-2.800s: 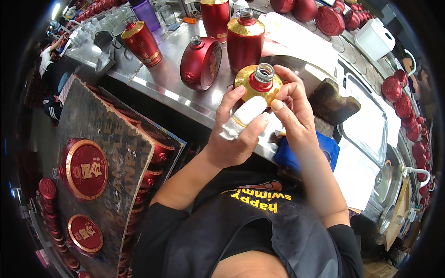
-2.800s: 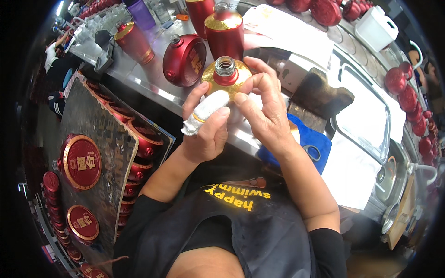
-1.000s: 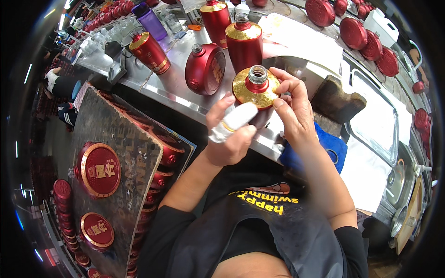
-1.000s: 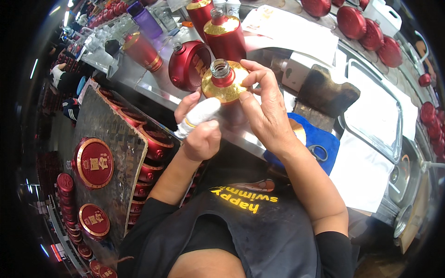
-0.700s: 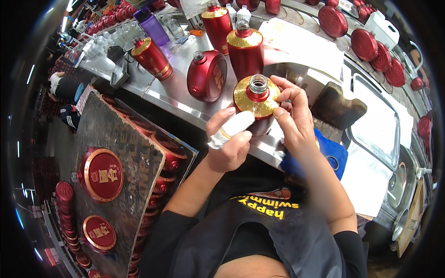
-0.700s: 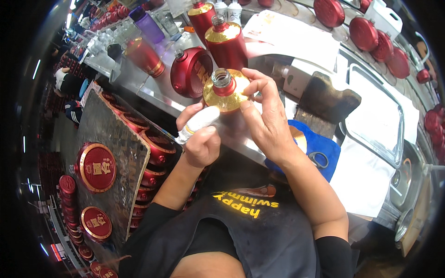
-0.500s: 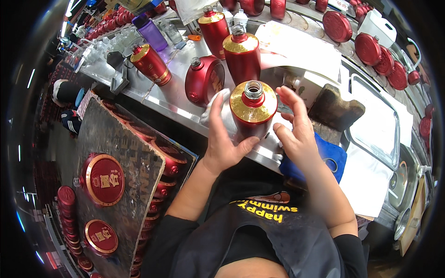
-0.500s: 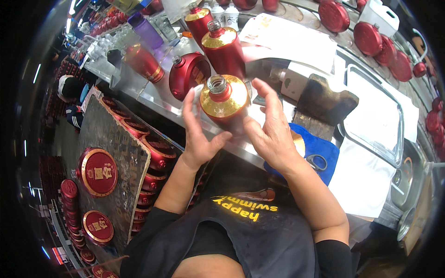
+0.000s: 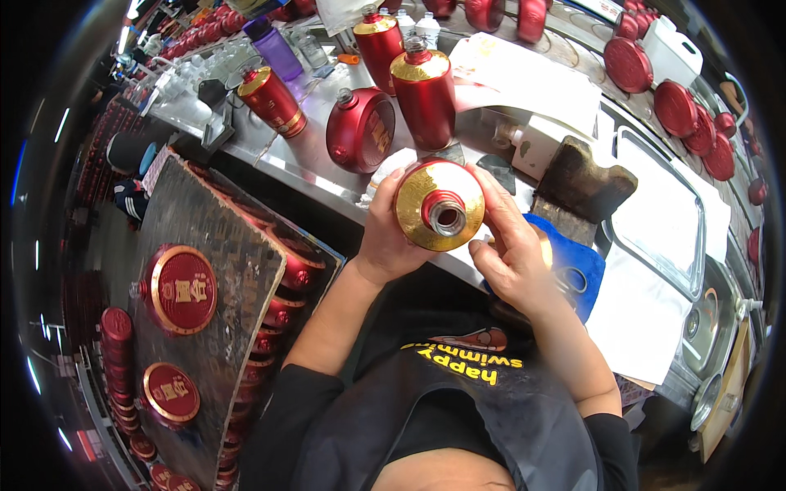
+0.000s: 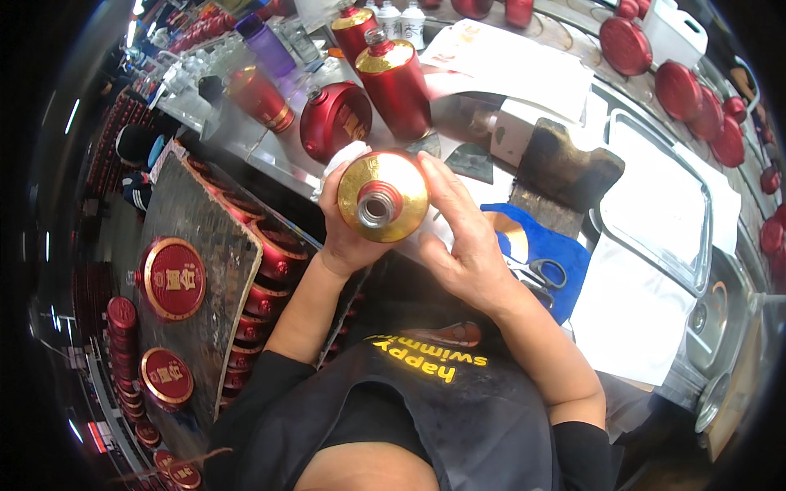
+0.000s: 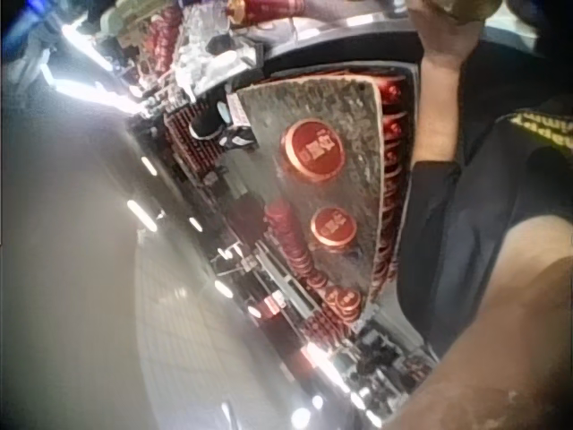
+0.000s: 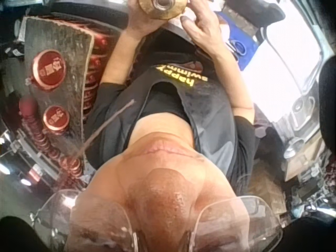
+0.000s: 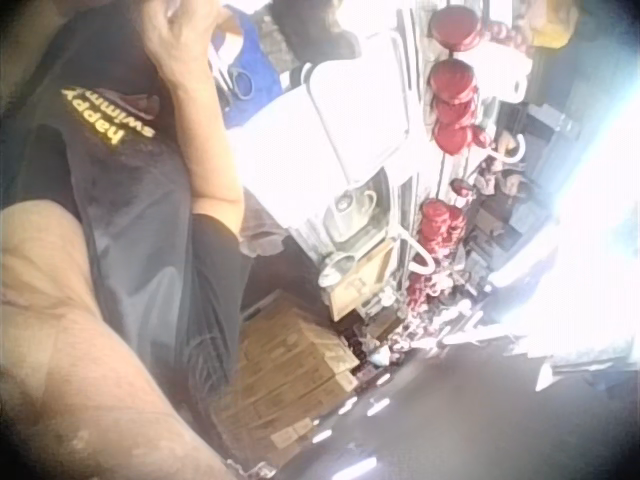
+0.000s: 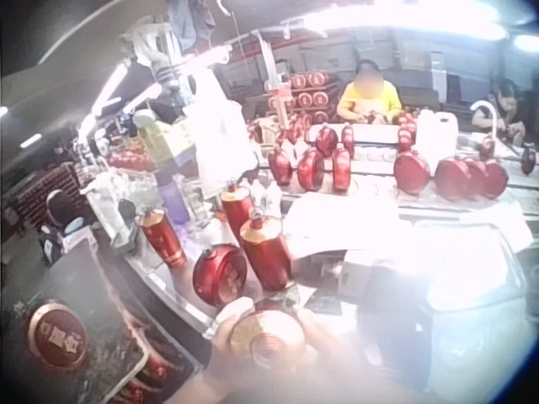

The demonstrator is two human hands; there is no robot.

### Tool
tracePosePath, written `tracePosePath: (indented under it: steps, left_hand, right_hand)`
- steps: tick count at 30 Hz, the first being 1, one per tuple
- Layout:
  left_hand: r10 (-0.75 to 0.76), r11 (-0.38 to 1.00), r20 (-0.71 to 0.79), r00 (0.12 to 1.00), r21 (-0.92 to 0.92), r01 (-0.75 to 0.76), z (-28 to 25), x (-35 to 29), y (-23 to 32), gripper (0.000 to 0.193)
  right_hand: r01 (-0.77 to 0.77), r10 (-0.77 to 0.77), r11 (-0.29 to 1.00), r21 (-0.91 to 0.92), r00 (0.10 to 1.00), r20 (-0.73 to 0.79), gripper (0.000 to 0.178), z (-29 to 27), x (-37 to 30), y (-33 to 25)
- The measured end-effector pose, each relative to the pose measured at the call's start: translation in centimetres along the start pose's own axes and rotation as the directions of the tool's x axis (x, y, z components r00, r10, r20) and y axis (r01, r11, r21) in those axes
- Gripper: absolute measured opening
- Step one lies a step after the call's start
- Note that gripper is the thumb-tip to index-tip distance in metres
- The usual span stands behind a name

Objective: The person applies gold labels to red cylindrical containers on a stainless steel workbench. They peel backing from each label, align and smooth it onto the container, and trim excess with scissors. The person handles multiple containers one at a time, placing finished units aside.

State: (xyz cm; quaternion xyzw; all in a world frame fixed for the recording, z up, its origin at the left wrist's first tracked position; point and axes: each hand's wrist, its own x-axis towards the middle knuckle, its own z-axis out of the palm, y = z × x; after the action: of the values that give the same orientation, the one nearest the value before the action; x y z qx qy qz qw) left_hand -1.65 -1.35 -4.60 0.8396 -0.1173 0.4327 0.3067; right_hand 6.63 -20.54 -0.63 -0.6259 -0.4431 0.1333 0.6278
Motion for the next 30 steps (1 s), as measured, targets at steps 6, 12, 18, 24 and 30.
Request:
tracePosePath:
  steps: [6,12,18,24,30]
  left_hand:
    - [0.055,0.998,0.021,0.998,-0.045,-0.054,-0.2,-1.3,1.0,0.099]
    - [0.167,0.950,0.020,0.986,0.263,-0.166,-1.5,-0.6,2.9,0.112]
    - [-0.116,0.945,-0.101,0.988,-0.317,0.079,-2.1,1.8,5.5,0.101]
    - [-0.616,0.404,0.121,0.778,-0.800,0.444,-3.3,3.2,7.1,0.068]
    - [-0.738,0.128,0.201,0.644,-0.895,0.427,-3.7,3.4,6.1,0.057]
  right_hand:
    - [-0.075,0.070,0.992,0.104,0.996,0.049,0.080,-0.1,-1.1,-0.1]
    - [-0.089,0.078,0.970,0.224,0.995,0.059,0.081,-0.1,-2.2,-0.7]
    - [0.142,-0.143,0.990,0.021,0.986,0.086,0.077,-0.6,-1.2,-2.1]
    - [0.023,-0.030,0.998,0.055,0.990,0.138,0.067,-0.4,-1.8,-1.9]
    - [-0.215,0.164,0.935,0.282,0.968,0.192,0.064,-0.5,-3.9,-1.2]
